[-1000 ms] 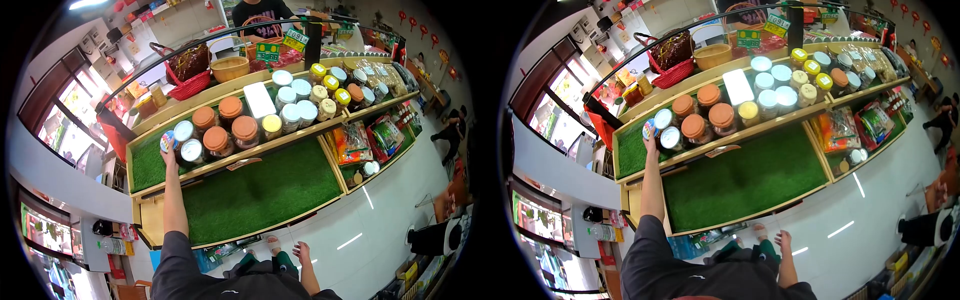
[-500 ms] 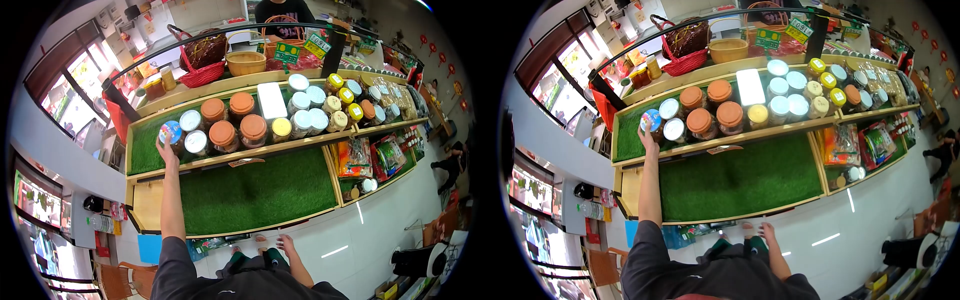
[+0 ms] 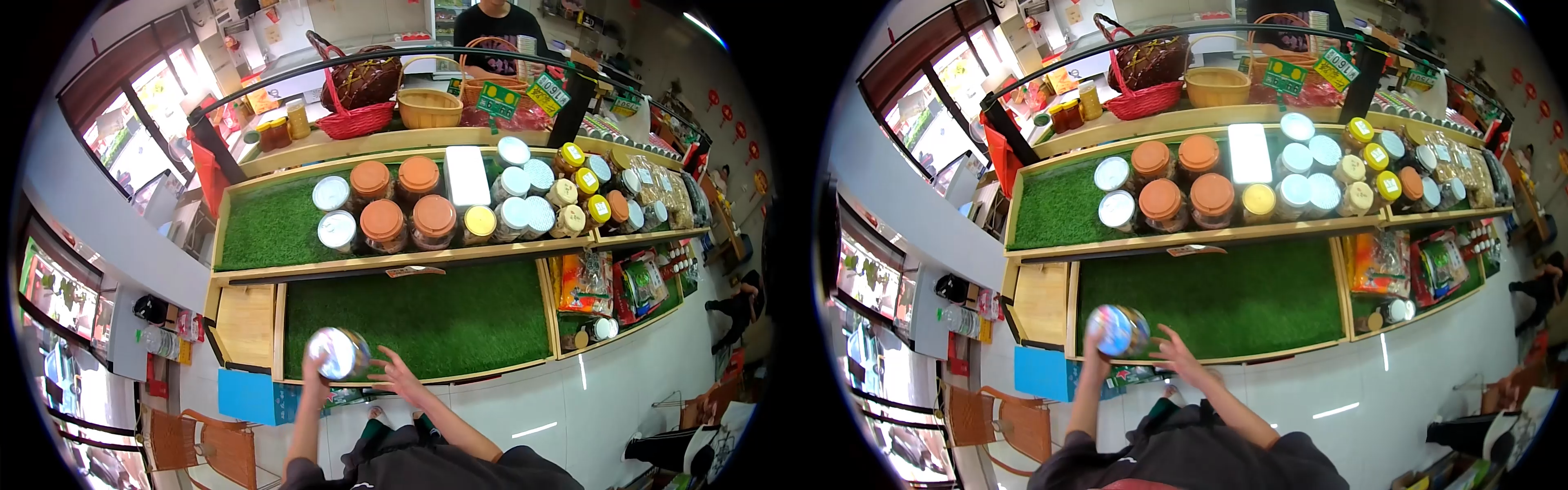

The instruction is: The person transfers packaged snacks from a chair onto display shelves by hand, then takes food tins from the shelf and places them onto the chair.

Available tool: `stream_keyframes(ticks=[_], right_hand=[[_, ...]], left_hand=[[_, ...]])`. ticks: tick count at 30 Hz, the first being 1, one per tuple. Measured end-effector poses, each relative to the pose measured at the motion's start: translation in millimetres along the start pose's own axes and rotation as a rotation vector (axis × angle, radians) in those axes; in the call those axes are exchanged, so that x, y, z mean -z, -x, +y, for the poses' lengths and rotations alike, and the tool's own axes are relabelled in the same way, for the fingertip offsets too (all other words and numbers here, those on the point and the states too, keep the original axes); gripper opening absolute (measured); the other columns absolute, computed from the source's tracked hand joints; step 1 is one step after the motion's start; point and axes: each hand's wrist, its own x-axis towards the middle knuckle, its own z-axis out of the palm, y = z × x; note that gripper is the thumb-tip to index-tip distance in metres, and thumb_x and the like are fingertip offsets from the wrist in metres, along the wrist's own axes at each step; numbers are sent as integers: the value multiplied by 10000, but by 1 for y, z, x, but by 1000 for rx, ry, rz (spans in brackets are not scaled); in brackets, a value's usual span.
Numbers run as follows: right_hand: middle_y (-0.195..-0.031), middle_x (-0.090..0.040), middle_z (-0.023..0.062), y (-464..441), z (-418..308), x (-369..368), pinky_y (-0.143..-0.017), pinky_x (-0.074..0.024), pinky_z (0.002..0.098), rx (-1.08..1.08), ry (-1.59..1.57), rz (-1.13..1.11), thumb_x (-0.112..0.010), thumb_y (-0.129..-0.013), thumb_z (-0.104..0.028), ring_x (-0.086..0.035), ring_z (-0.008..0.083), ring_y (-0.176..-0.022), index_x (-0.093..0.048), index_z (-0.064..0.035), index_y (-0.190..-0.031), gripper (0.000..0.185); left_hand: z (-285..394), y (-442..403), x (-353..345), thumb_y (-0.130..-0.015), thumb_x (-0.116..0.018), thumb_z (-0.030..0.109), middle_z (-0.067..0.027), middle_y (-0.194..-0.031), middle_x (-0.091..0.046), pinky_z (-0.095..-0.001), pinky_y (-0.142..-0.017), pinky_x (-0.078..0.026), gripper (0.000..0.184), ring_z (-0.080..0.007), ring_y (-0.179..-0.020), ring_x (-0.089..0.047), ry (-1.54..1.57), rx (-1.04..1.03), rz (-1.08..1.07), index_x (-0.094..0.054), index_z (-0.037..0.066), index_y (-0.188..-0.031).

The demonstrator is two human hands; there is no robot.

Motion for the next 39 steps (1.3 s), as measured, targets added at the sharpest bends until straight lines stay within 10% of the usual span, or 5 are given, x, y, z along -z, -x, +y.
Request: stream_keyframes(ticks=[6, 11, 26, 30, 39], right_hand=[[-1191, -491, 78, 14, 47, 0, -751, -502, 335, -370, 470, 151, -652, -818, -305, -538, 158, -972, -284, -173, -1370, 677], [-1183, -480, 75, 25, 91, -7, -698, -475, 319, -413, 391, 83, -683, -788, -272, -543, 154, -932, -325, -180, -1324, 651], [-1261, -438, 34, 28, 239, -116, -795, -449, 472, -705, 634, -101, -635, -802, -268, -474, 204, -1126, -331, -200, -1322, 606], [-1193, -494, 72, 32, 293, -166, -890, -458, 402, -692, 512, -266, -629, -805, -185, -502, 211, -1095, -355, -73, -1283, 562], [-1194, -479, 102, 47, 394, -270, -886, -442, 406, -1051, 609, -570, -665, -778, -170, -505, 228, -1077, -341, -133, -1311, 625]], left_hand=[[-90, 87, 22, -850, -582, 241, -76, -1187, -505, -323, -851, -455, 499, -177, -1055, -520, -12, 240, 180, -378, 110, -1287], [-117, 124, 68, -837, -574, 390, -50, -1267, -414, -481, -871, -416, 557, -242, -1139, -428, 162, 433, 242, -328, 238, -1314], [-96, 251, 222, -840, -603, 289, -26, -1218, -453, -350, -854, -444, 574, -170, -1065, -482, 506, 179, 375, -319, 175, -1325], [-100, 294, 271, -863, -590, 204, -38, -1212, -469, -327, -867, -442, 524, -161, -1079, -493, 681, -68, 446, -334, 167, -1320], [-79, 396, 330, -833, -614, 262, -53, -1212, -460, -390, -845, -480, 568, -203, -1075, -508, 741, -335, 822, -335, 174, -1320]])
